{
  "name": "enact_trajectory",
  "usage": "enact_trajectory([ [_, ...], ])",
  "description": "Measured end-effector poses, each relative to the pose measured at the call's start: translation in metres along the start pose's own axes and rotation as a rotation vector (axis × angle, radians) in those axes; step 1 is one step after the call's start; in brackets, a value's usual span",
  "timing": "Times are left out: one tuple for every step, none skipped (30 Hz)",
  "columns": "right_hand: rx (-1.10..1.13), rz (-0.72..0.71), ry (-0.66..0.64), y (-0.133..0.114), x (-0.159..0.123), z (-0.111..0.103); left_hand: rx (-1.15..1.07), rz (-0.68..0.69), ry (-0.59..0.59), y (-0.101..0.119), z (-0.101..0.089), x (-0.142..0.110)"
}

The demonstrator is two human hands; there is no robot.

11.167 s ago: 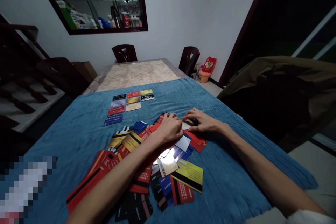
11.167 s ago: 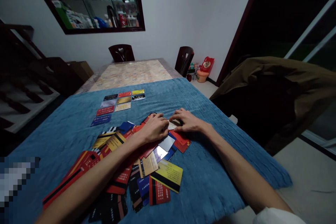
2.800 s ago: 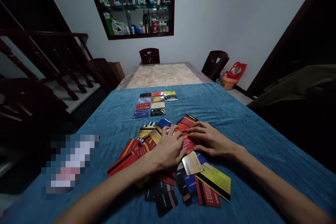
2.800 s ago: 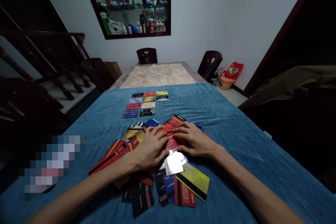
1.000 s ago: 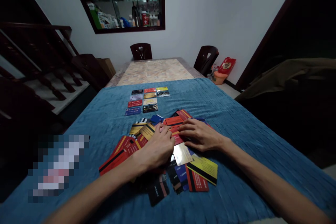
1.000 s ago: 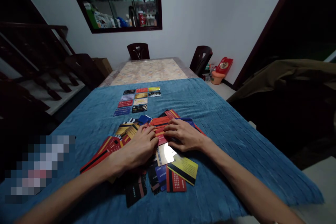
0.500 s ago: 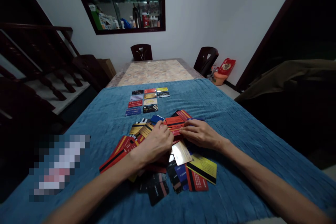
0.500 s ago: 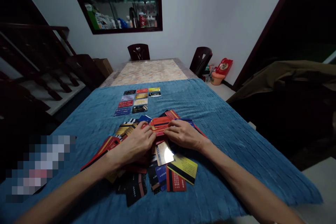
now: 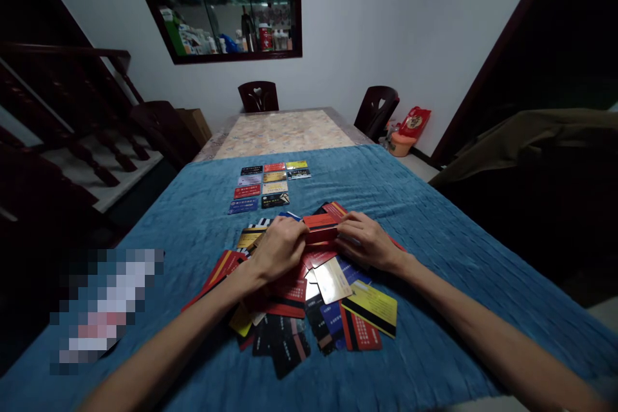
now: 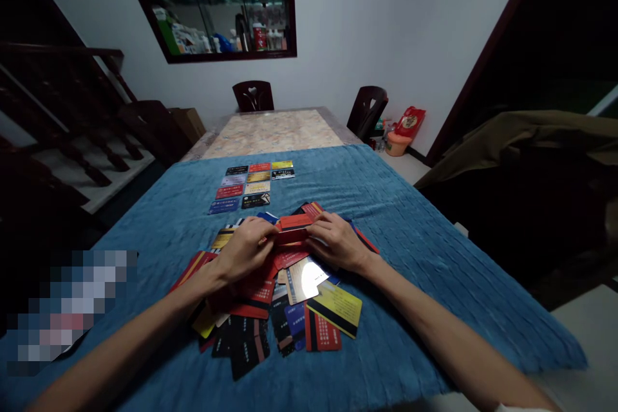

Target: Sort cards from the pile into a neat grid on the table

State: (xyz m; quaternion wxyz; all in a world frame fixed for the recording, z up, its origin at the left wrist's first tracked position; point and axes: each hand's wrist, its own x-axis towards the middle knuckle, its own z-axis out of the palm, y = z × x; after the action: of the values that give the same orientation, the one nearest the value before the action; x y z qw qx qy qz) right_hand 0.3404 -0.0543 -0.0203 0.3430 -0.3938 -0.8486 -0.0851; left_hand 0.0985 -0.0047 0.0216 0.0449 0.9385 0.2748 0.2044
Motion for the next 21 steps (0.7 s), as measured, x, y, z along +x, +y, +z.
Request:
enact_trajectory([
  [0.008, 0.014, -0.006, 0.0, 0.0, 0.0, -0.017, -0.009, 0.01, -0.001, 0.0, 0.0],
  [0.013, 0.024, -0.012, -0.001, 0.0, 0.001, -0.03, -0.016, 0.02, -0.001, 0.001, 0.0],
  [0.018, 0.031, -0.018, 0.0, 0.0, 0.001, -0.039, -0.021, 0.028, -0.002, 0.001, 0.0],
  [0.023, 0.038, -0.024, 0.0, 0.0, 0.002, -0.045, -0.024, 0.036, -0.002, 0.001, 0.001],
  [0.03, 0.042, -0.027, 0.001, -0.001, 0.002, -0.049, -0.025, 0.043, -0.002, 0.001, 0.001],
  [0.041, 0.046, -0.023, 0.001, -0.001, 0.003, -0.053, -0.024, 0.05, -0.003, 0.001, 0.001],
  [0.056, 0.052, -0.015, 0.002, -0.001, 0.003, -0.056, -0.024, 0.055, -0.003, 0.001, 0.001],
  [0.075, 0.06, -0.002, 0.001, -0.001, 0.003, -0.056, -0.026, 0.059, -0.003, 0.001, 0.001],
  [0.098, 0.07, 0.012, 0.001, -0.001, 0.003, -0.055, -0.029, 0.062, -0.003, 0.001, 0.001],
  [0.123, 0.081, 0.031, 0.0, 0.0, 0.002, -0.054, -0.033, 0.063, -0.003, 0.001, 0.001],
  [0.151, 0.093, 0.055, -0.002, 0.001, 0.002, -0.054, -0.037, 0.064, -0.003, 0.001, 0.001],
  [0.18, 0.109, 0.081, -0.003, 0.002, 0.0, -0.056, -0.039, 0.065, -0.003, 0.0, 0.001],
  [0.207, 0.127, 0.108, -0.005, 0.003, -0.001, -0.061, -0.04, 0.067, -0.003, 0.0, 0.001],
  [0.229, 0.15, 0.138, -0.006, 0.004, -0.002, -0.068, -0.039, 0.068, -0.003, -0.001, 0.002],
  [0.245, 0.178, 0.167, -0.007, 0.006, -0.002, -0.077, -0.038, 0.069, -0.002, -0.001, 0.002],
  [0.255, 0.206, 0.193, -0.008, 0.007, -0.003, -0.087, -0.038, 0.069, -0.002, -0.002, 0.002],
  [0.261, 0.234, 0.213, -0.009, 0.008, -0.003, -0.095, -0.038, 0.069, -0.001, -0.002, 0.002],
  [0.263, 0.255, 0.229, -0.009, 0.008, -0.004, -0.101, -0.039, 0.068, -0.001, -0.003, 0.002],
  [0.264, 0.271, 0.242, -0.009, 0.009, -0.004, -0.106, -0.041, 0.067, 0.0, -0.003, 0.002],
  [0.264, 0.281, 0.251, -0.009, 0.009, -0.004, -0.109, -0.043, 0.066, 0.0, -0.003, 0.002],
  [0.262, 0.285, 0.258, -0.008, 0.01, -0.004, -0.112, -0.045, 0.066, 0.0, -0.003, 0.003],
])
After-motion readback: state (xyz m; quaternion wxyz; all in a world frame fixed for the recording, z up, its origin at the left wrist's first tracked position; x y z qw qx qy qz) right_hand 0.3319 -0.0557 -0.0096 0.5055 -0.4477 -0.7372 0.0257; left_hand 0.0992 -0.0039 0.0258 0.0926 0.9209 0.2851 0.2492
